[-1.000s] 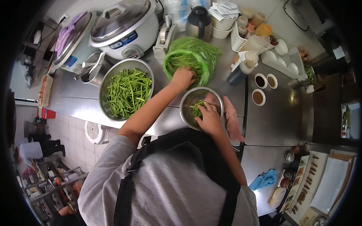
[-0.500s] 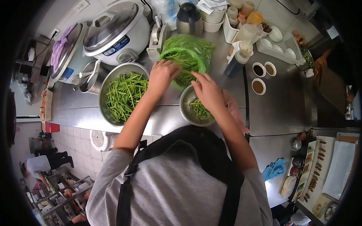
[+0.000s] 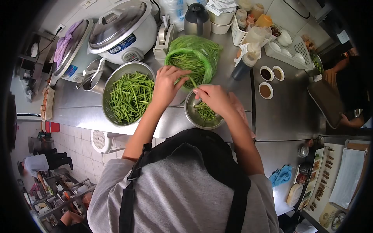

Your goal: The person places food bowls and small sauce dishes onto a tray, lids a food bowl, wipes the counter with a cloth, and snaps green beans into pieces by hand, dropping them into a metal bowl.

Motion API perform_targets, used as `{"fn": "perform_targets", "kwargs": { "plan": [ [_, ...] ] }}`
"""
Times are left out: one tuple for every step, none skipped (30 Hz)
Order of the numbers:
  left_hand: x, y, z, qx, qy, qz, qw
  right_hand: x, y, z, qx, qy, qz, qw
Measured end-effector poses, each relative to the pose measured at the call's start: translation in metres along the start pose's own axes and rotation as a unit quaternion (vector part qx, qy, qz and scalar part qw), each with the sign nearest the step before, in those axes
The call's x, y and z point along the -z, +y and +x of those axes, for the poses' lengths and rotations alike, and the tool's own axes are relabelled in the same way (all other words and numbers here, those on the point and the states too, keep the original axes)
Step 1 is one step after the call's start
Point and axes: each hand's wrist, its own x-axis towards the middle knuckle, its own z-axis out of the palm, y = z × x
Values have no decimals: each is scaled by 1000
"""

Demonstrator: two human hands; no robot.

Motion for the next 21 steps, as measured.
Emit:
{"fn": "perform_targets", "kwargs": {
  "plan": [
    [-1, 4, -6, 27, 4, -1, 1000, -2, 1, -3, -2, 13, 26, 1000],
    [-2, 8, -12, 53, 7, -3, 999, -3, 3, -6, -4, 26, 52, 998],
    [-4, 11, -20, 77, 8, -31, 997, -4, 6, -8, -7, 41, 78, 996],
    [-7, 14, -28, 100, 9, -58, 993, -8, 15, -7, -16, 45, 194, 980],
    [-10, 17, -35, 124, 11, -86, 989, -15, 30, -4, -24, 49, 307, 950],
    [-14, 21, -42, 146, 0, -128, 981, -20, 36, -3, -32, 53, 416, 907],
    [-18, 26, -47, 168, -9, -169, 971, -25, 41, -3, -39, 68, 473, 878],
    [-21, 30, -51, 190, -18, -209, 959, -28, 45, -3, -45, 82, 527, 845],
    [-21, 35, -52, 214, -37, -231, 948, -31, 47, -4, -51, 97, 579, 808],
    [-21, 36, -53, 260, -40, -285, 922, -31, 50, -5, -50, 97, 583, 805],
    [-21, 36, -53, 304, -43, -338, 890, -30, 54, -5, -48, 97, 586, 803],
    [-21, 36, -53, 346, -45, -388, 853, -30, 56, -6, -46, 97, 590, 800],
    [-24, 32, -54, 352, -36, -423, 834, -33, 57, -7, -46, 74, 560, 824],
    [-30, 25, -55, 357, -26, -458, 814, -38, 58, -10, -46, 51, 527, 847],
    [-33, 21, -54, 360, -17, -492, 792, -43, 56, -13, -46, 28, 494, 868],
    [-33, 22, -52, 366, -21, -494, 788, -47, 48, -17, -58, -8, 491, 869],
    [-32, 24, -50, 372, -25, -496, 784, -52, 38, -21, -70, -44, 488, 869],
    [-30, 25, -49, 378, -28, -497, 781, -58, 31, -25, -82, -82, 484, 868],
    [-31, 23, -51, 379, -30, -501, 778, -63, 29, -29, -44, -104, 494, 862],
    [-32, 20, -53, 379, -33, -505, 774, -62, 29, -29, -50, -112, 498, 858],
    [-31, 19, -55, 380, -37, -509, 771, -61, 29, -29, -56, -120, 502, 855]
  ]
}}
